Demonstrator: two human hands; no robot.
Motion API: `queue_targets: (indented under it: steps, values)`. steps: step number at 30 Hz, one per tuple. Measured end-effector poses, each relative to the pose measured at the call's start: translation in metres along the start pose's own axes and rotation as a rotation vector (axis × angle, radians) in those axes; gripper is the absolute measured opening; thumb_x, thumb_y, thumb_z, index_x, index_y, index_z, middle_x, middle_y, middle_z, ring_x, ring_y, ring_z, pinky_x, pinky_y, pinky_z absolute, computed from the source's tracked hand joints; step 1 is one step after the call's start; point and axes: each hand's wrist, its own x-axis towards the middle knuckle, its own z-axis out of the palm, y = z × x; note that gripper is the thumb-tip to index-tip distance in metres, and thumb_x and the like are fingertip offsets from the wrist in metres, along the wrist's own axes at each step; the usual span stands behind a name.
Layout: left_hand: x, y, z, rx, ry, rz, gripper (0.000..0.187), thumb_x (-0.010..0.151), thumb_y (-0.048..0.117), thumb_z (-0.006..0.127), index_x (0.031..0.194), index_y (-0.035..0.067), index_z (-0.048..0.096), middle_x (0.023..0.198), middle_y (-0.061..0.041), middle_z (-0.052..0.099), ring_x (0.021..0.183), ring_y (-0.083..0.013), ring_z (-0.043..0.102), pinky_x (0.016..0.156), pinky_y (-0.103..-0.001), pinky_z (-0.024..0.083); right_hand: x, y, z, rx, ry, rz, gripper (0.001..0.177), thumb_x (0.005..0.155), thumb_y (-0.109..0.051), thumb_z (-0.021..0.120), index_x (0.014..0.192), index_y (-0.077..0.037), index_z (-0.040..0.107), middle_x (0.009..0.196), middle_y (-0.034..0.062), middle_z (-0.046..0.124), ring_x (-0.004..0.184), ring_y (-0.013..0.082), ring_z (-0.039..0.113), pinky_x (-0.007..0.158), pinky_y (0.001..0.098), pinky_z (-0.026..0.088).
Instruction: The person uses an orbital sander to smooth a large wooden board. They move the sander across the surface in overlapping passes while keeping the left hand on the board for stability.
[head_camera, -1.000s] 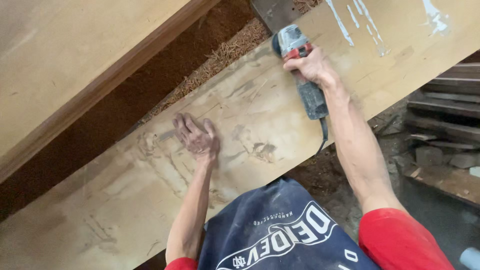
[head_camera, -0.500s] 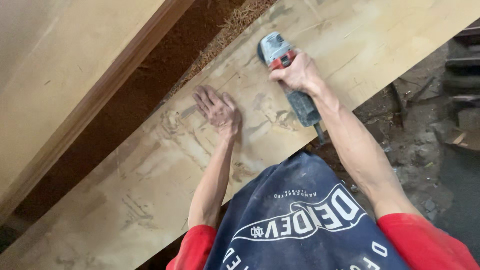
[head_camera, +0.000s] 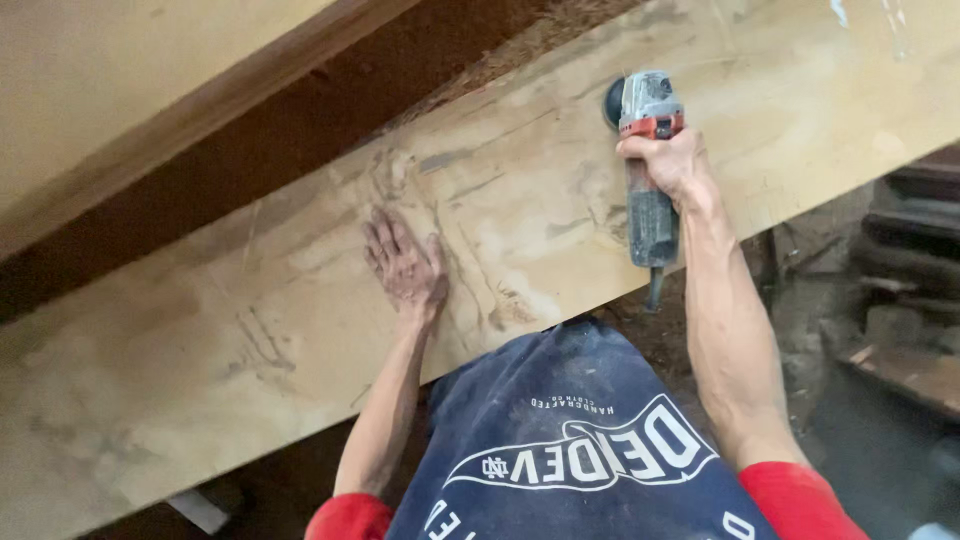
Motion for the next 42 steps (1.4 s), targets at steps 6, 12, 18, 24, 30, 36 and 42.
queue_targets:
  steps: [6,12,18,24,30,36,42]
  values:
    - [-0.003,-0.025,0.032,-0.102,0.261,0.001,0.073,0.095,0.023,0.063,0.158,0.001,0.032,0.167,-0.022,0.028,0.155,-0.0423,0.026,0.127,-0.054,0.022,-0.044,-0.022,0.137,-0.118,-0.265,-0.100,0.022,0.071,-0.017,0.083,0.090,-0.010,0.073,0.080,-0.0031,0.069,0.067,0.0083,0.063,0.061,0.0294,0.053]
    - [-0.009,-0.038,0.041,-0.334,0.485,0.019,0.068,0.101,0.012,0.060,0.160,0.001,0.029,0.167,-0.024,0.028,0.156,-0.0422,0.030,0.131,-0.048,0.029,-0.099,-0.053,0.242,-0.436,-0.435,-0.248,0.030,0.066,-0.027,0.084,0.088,-0.010,0.072,0.076,-0.0020,0.071,0.066,0.0098,0.065,0.064,0.0292,0.055]
    - [-0.004,-0.041,0.046,-0.404,0.527,0.001,0.068,0.101,0.016,0.060,0.161,0.002,0.031,0.168,-0.020,0.029,0.157,-0.0395,0.032,0.130,-0.047,0.032,-0.107,-0.081,0.244,-0.544,-0.513,-0.223,0.038,0.062,-0.030,0.084,0.093,-0.012,0.073,0.080,-0.0005,0.073,0.069,0.0110,0.066,0.067,0.0283,0.054]
    - [-0.001,-0.025,0.030,0.035,0.184,-0.005,0.085,0.095,0.051,0.060,0.162,0.008,0.030,0.170,-0.020,0.018,0.157,-0.0415,0.014,0.126,-0.055,0.014,-0.052,-0.050,0.157,-0.319,-0.314,-0.095,0.035,0.067,-0.019,0.086,0.097,-0.013,0.069,0.084,-0.0014,0.069,0.069,0.0105,0.063,0.064,0.0300,0.053]
    - [0.004,-0.014,0.018,0.071,-0.002,-0.057,0.091,0.093,0.059,0.056,0.163,0.008,0.028,0.172,-0.019,0.003,0.158,-0.0408,-0.001,0.125,-0.059,0.004,0.021,-0.025,0.054,0.008,-0.116,-0.007,0.025,0.074,-0.016,0.083,0.097,-0.006,0.074,0.088,-0.0011,0.069,0.073,0.0109,0.063,0.066,0.0288,0.051]
    - [0.006,-0.012,0.019,0.089,-0.032,-0.062,0.090,0.095,0.059,0.056,0.165,0.010,0.025,0.173,-0.020,0.003,0.159,-0.0426,-0.002,0.126,-0.060,0.002,0.020,-0.040,0.107,-0.169,-0.159,-0.055,0.047,0.066,-0.023,0.087,0.106,-0.006,0.070,0.089,0.0007,0.070,0.072,0.0127,0.063,0.066,0.0326,0.055]
    - [0.021,-0.004,0.015,0.162,-0.091,-0.040,0.099,0.088,0.062,0.057,0.164,0.009,0.023,0.171,-0.023,0.003,0.155,-0.0471,-0.005,0.123,-0.062,0.000,-0.031,-0.080,0.207,-0.422,-0.398,-0.232,0.037,0.061,-0.034,0.083,0.089,-0.011,0.076,0.078,0.0058,0.075,0.071,0.0158,0.071,0.071,0.0321,0.057]
